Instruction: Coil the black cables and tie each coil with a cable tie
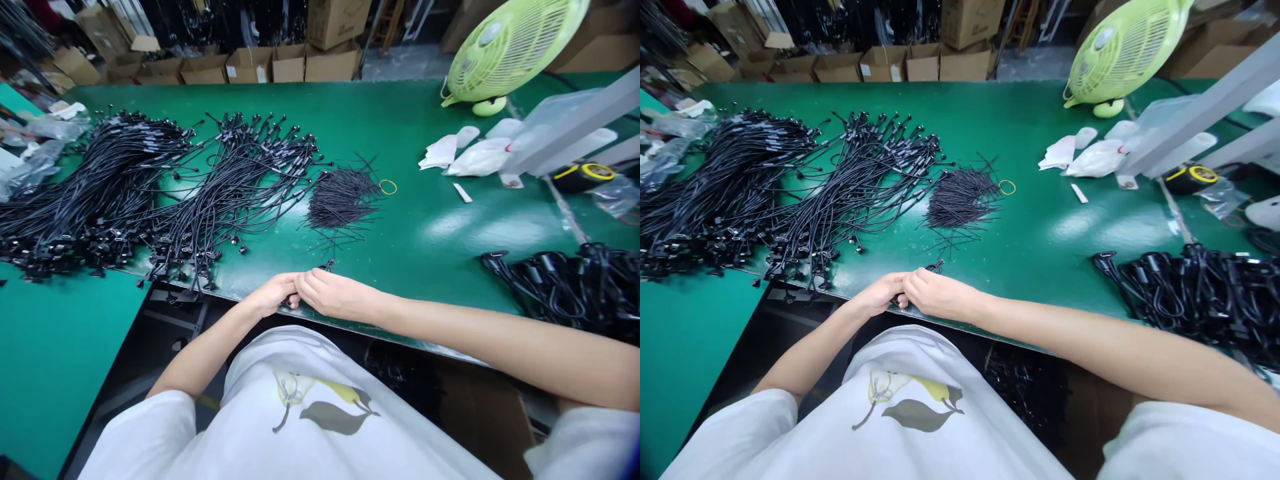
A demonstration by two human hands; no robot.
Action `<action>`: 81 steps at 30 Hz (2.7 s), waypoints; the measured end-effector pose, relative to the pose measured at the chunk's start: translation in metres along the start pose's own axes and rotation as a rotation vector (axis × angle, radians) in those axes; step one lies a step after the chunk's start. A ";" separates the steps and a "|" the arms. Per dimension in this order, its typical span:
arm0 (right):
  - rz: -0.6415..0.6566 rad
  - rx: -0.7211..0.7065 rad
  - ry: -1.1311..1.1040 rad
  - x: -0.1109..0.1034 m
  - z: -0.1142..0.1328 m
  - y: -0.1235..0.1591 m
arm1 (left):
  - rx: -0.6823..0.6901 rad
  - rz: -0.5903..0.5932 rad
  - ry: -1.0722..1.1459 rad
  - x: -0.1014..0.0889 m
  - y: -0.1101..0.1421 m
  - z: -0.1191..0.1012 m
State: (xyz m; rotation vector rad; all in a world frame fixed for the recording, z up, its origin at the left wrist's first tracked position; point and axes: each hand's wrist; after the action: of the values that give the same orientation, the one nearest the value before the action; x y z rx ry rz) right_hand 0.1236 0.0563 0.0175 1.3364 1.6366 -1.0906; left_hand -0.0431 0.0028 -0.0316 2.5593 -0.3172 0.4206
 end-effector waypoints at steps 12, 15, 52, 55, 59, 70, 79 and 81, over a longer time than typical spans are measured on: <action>0.371 0.233 -0.173 0.005 0.005 -0.007 | 0.177 -0.250 -0.260 0.022 0.003 0.007; 0.268 0.506 -0.387 0.008 -0.008 -0.010 | 0.346 -0.356 -0.115 0.022 -0.006 0.007; -0.177 0.828 -1.609 0.026 0.001 0.006 | 0.151 -0.022 -0.057 0.007 0.005 -0.002; -0.002 0.885 -1.505 0.028 0.000 0.010 | 0.155 -0.012 -0.077 0.016 0.008 -0.005; 0.045 0.997 -0.898 0.020 0.008 0.017 | 0.171 -0.017 -0.236 0.013 0.001 -0.002; 0.174 0.827 -0.712 0.021 0.013 0.020 | 0.369 -0.175 -1.400 0.012 -0.002 0.000; 0.075 0.952 -0.741 0.037 0.029 0.028 | 0.448 -0.266 -1.408 0.018 -0.011 0.010; 0.119 0.862 -0.720 0.044 0.033 0.030 | 0.444 -0.213 -1.415 0.018 -0.015 0.013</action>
State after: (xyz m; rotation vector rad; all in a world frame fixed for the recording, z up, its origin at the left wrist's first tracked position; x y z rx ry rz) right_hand 0.1463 0.0436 -0.0399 1.2567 0.5435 -2.0194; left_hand -0.0187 0.0060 -0.0428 2.7978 -0.4273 -1.6207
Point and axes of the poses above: each hand's wrist, its own y-axis away from the middle knuckle, its own x-axis out of the palm, z = x × y, and after that the axes turned 3 degrees about -y, right-handed
